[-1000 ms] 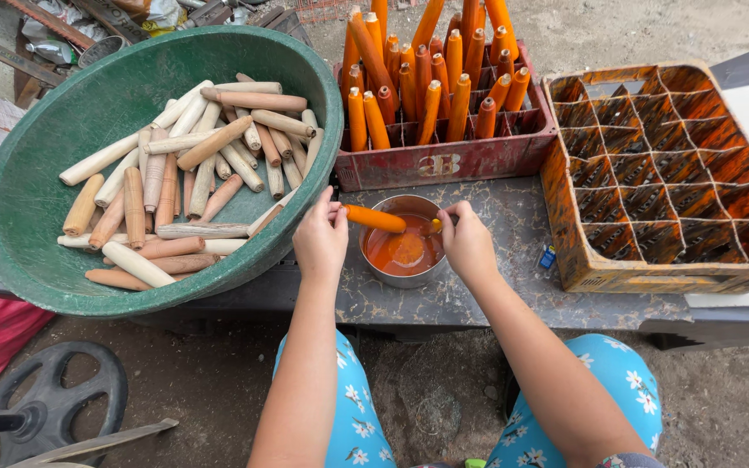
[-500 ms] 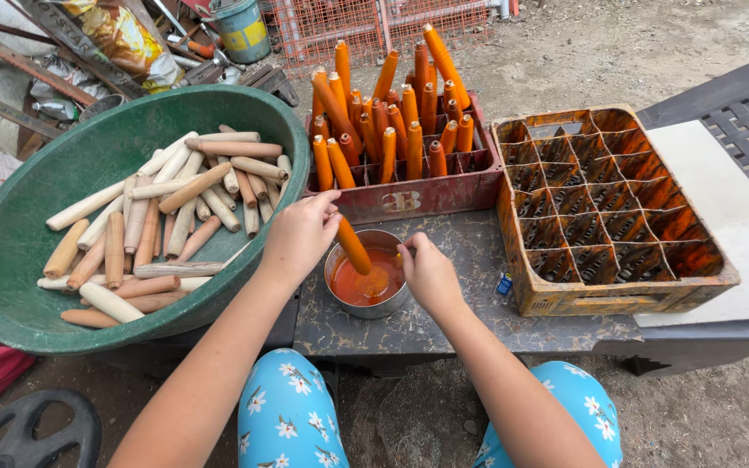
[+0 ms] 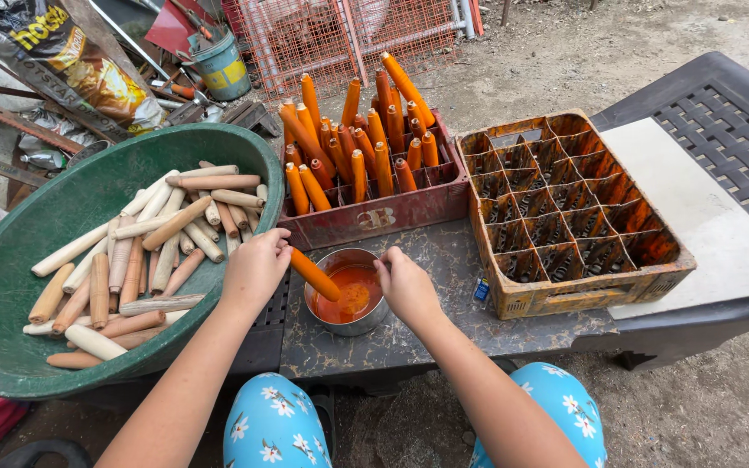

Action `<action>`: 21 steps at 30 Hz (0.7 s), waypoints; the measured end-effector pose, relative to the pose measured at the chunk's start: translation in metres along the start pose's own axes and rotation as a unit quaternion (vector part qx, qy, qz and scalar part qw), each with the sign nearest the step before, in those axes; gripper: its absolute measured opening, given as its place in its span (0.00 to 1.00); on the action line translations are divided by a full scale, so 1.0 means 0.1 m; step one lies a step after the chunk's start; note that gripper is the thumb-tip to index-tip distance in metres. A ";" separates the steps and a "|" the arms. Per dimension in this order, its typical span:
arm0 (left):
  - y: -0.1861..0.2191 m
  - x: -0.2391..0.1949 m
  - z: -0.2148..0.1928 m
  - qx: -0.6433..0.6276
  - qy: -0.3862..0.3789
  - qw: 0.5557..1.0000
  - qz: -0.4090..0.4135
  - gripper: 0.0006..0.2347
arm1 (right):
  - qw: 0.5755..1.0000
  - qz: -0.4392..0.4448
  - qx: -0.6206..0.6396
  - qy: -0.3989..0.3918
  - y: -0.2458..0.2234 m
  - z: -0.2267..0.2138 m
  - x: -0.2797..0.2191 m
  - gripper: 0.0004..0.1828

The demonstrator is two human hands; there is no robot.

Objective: The person repeatedly picks up light-colored wooden rods from a green basin, dips a brush into a small metal container of orange liquid, and coats each rod. After painting, the rods are placed upright into a red crate. The process continues with multiple rods.

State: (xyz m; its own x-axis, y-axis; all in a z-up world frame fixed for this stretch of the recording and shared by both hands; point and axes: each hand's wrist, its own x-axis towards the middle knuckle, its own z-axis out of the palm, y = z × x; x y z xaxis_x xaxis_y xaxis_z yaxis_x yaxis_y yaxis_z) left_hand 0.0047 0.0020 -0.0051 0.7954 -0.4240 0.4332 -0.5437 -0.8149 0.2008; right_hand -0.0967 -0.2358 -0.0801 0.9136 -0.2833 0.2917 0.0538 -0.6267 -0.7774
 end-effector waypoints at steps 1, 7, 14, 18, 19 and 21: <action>-0.01 0.00 0.00 0.020 0.004 1.000 0.004 0.09 | 1.000 -0.005 0.001 0.003 0.00 0.00 -0.01 0.13; 0.09 0.12 -0.16 0.043 -0.020 0.998 0.051 0.08 | 1.000 -0.005 -0.008 -0.019 -0.02 0.01 -0.01 0.13; 0.71 0.84 -0.45 -0.067 0.028 0.990 0.122 0.08 | 0.999 -0.037 0.002 -0.022 -0.01 0.09 -0.02 0.10; 1.14 1.39 -0.38 -0.114 0.070 0.980 0.146 0.07 | 0.997 -0.077 0.000 -0.005 -0.01 0.14 0.00 0.10; 1.24 1.52 -0.32 -0.139 0.076 0.976 0.148 0.07 | 0.997 -0.079 0.000 -0.006 -0.01 0.14 0.00 0.09; 1.41 1.76 -0.14 -0.168 0.091 0.969 0.157 0.07 | 0.997 -0.082 0.000 -0.007 -0.02 0.15 0.00 0.09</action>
State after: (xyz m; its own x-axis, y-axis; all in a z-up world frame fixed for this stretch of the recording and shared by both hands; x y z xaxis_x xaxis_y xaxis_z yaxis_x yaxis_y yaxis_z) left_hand 0.0642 -0.1824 0.1122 0.5322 -0.5296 0.6605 -0.8325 -0.4691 0.2947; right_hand -0.0908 -0.2231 -0.0869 0.8980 -0.1675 0.4069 0.2026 -0.6635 -0.7202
